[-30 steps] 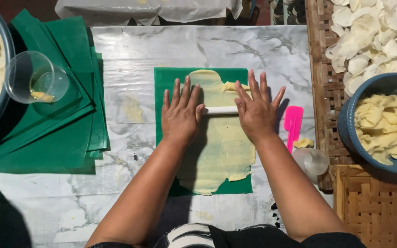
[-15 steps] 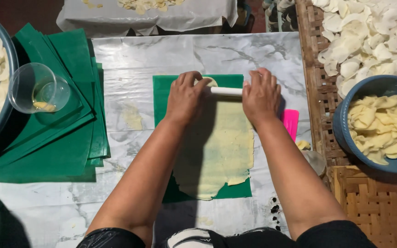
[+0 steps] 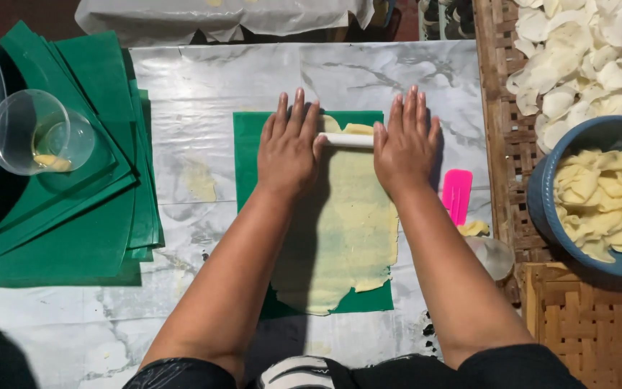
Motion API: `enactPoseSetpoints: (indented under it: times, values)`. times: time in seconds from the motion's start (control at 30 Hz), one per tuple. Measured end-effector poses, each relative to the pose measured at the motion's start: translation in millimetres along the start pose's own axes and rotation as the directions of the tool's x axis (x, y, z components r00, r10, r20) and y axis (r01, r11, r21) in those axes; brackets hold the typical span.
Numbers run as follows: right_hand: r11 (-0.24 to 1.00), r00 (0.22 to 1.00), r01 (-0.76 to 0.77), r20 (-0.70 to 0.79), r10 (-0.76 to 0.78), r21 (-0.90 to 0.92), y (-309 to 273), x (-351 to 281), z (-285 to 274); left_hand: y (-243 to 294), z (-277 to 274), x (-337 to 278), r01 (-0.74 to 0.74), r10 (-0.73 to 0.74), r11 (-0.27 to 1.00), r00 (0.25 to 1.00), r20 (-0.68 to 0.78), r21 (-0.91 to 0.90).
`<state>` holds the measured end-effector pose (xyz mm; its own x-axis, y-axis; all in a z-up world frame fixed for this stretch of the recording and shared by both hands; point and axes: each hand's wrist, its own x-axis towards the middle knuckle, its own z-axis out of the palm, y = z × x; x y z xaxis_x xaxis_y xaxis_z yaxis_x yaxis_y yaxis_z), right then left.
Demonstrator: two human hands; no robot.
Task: Rolling out yellow dough on a green mat using a white rolling pin to create thin sheets.
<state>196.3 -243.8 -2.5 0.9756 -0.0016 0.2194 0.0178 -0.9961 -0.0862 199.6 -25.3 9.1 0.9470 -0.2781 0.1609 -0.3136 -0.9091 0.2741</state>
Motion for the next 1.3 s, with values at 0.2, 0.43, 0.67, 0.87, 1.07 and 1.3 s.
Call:
enactPoseSetpoints:
  times: [0.2, 0.43, 0.67, 0.87, 1.07, 1.3]
  values:
    - [0.998, 0.997, 0.067, -0.032, -0.066, 0.022, 4, -33, 6, -2, 7, -24, -0.003, 0.003, 1.0, 1.0, -0.007, 0.024]
    - [0.993, 0.947, -0.119, 0.301, 0.113, 0.002, -5, 49, -2, -16, 33, 38, 0.077, -0.06, 0.995, 0.972, -0.227, 0.067]
    - [0.998, 0.991, 0.007, 0.131, -0.015, 0.062, -7, -54, -17, 3, 9, -51, 0.036, -0.035, 0.999, 0.99, -0.137, 0.01]
    - [0.997, 0.996, 0.036, 0.084, -0.042, 0.071, -6, -52, -10, -5, 19, -46, 0.001, -0.005, 1.0, 0.978, -0.207, -0.02]
    - [0.998, 0.968, -0.054, 0.246, 0.042, 0.043, -12, 52, -7, -27, 33, 45, 0.081, -0.079, 0.997, 0.977, -0.197, 0.004]
    - [0.997, 0.973, -0.029, 0.23, 0.01, 0.076, -18, 62, -17, -28, 21, 65, 0.187, -0.186, 0.982, 0.981, -0.059, 0.023]
